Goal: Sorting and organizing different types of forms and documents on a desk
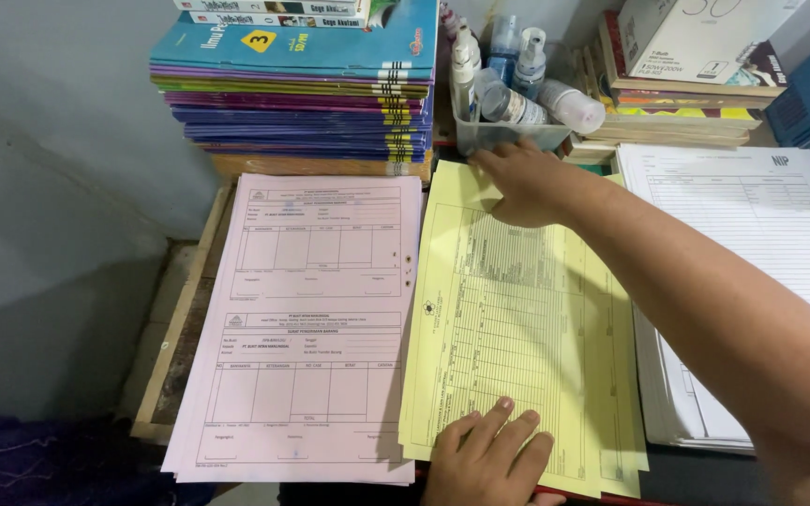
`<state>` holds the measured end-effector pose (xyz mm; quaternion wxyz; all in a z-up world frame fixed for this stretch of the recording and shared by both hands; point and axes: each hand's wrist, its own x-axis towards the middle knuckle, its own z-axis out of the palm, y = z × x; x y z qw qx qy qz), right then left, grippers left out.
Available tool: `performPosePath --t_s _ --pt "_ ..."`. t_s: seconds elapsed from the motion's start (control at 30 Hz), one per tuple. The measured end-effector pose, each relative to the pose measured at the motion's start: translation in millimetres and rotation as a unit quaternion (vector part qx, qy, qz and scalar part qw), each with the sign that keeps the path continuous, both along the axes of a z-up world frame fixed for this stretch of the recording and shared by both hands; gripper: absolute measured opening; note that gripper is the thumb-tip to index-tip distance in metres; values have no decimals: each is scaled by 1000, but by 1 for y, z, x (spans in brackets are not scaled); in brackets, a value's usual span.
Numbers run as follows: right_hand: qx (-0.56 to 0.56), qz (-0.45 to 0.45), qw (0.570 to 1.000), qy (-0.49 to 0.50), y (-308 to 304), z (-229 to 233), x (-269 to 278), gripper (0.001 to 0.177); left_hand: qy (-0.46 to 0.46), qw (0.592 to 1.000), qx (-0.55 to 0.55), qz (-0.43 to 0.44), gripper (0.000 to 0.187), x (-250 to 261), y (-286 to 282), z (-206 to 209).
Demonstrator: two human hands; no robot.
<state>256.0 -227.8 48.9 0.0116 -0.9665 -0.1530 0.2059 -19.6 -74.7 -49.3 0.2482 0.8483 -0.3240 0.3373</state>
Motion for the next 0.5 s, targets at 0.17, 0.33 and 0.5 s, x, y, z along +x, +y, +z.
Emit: performPosePath --t_s 0.17,0.33,0.5 --pt "25 -54 997 40 -2 0 8 55 6 1000 -7 0 77 1 0 3" --pt "12 -54 997 44 -10 13 2 78 17 1000 -19 -6 77 -1 1 0" --pt "-6 59 998 4 -37 28 -29 19 8 999 -42 11 80 0 -3 1"
